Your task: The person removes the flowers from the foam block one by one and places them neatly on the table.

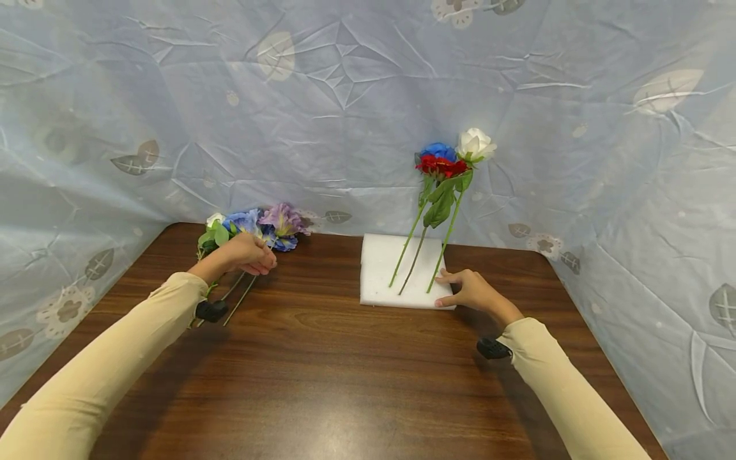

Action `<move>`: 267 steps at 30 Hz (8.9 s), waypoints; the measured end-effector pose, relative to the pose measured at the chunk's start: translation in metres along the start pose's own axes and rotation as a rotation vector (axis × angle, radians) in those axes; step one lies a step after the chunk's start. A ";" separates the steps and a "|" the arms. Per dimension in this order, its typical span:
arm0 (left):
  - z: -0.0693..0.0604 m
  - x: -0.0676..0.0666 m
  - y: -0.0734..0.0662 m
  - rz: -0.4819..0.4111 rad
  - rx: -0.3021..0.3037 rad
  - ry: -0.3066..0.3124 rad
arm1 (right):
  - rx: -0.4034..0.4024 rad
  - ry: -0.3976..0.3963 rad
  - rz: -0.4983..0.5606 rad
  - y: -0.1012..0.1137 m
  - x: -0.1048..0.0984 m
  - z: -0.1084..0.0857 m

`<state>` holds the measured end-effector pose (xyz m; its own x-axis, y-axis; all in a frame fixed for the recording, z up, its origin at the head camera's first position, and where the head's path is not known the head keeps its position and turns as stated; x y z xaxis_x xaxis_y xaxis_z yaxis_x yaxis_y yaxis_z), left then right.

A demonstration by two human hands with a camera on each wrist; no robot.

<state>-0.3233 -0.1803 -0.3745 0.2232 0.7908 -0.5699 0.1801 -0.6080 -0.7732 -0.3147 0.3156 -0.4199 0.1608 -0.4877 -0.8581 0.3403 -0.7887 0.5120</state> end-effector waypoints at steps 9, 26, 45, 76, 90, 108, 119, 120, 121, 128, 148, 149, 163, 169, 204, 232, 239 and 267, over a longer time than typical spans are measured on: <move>0.004 0.038 -0.050 -0.037 0.125 0.039 | -0.007 -0.003 0.001 0.001 0.000 -0.002; 0.015 0.145 -0.124 -0.203 0.324 0.186 | 0.003 -0.001 0.031 -0.008 0.001 -0.001; 0.023 0.204 -0.127 -0.191 0.273 0.168 | 0.001 -0.015 0.038 -0.008 0.000 0.001; 0.028 0.220 -0.129 0.165 0.410 -0.069 | 0.016 -0.001 0.032 -0.003 0.000 0.001; 0.028 0.222 -0.127 0.018 0.437 -0.040 | 0.013 -0.004 0.035 -0.004 0.000 0.000; 0.025 0.221 -0.127 -0.032 0.545 -0.022 | -0.007 -0.016 0.023 -0.004 0.002 0.001; 0.018 0.206 -0.134 -0.059 0.578 0.038 | -0.004 -0.005 0.037 -0.006 0.001 0.002; 0.017 0.203 -0.133 -0.060 0.580 0.046 | -0.008 -0.003 0.034 -0.005 0.001 0.002; 0.017 0.201 -0.133 -0.065 0.583 0.055 | -0.007 -0.003 0.034 -0.005 0.001 0.002; 0.018 0.179 -0.127 -0.074 0.596 0.082 | -0.012 -0.018 0.022 -0.002 0.000 0.001; 0.008 0.109 -0.091 -0.077 0.523 0.072 | -0.003 -0.005 0.032 -0.002 -0.003 0.001; 0.007 0.106 -0.088 -0.079 0.519 0.073 | -0.002 -0.005 0.032 -0.002 -0.002 0.001; -0.010 0.064 -0.045 -0.077 0.397 0.061 | 0.007 0.000 0.035 0.003 -0.001 -0.001; -0.020 0.048 -0.028 -0.055 0.368 0.076 | 0.003 -0.005 0.038 0.000 -0.001 -0.001; -0.048 0.014 0.048 -0.108 0.191 0.198 | -0.011 -0.002 0.020 -0.004 0.000 0.001; -0.049 0.021 0.058 -0.185 0.087 0.241 | -0.008 -0.005 0.013 0.000 0.000 0.001; -0.047 0.024 0.057 -0.179 0.036 0.250 | -0.013 -0.015 0.006 -0.002 0.001 0.002; -0.043 0.017 0.061 -0.069 -0.067 0.152 | -0.013 -0.013 0.016 -0.001 0.002 0.000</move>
<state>-0.2671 -0.2075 -0.4195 0.3493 0.8141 -0.4639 0.2626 -0.5603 -0.7856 -0.3151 0.3154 -0.4223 0.1545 -0.5048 -0.8493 0.3502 -0.7758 0.5248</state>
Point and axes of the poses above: each hand's wrist, its own z-axis towards the middle knuckle, its own x-axis out of the palm, y = z × x, the point moved 2 cm from there along z, towards the middle knuckle, and after that the axes turned 7 degrees about -y, right-handed, at the moved point
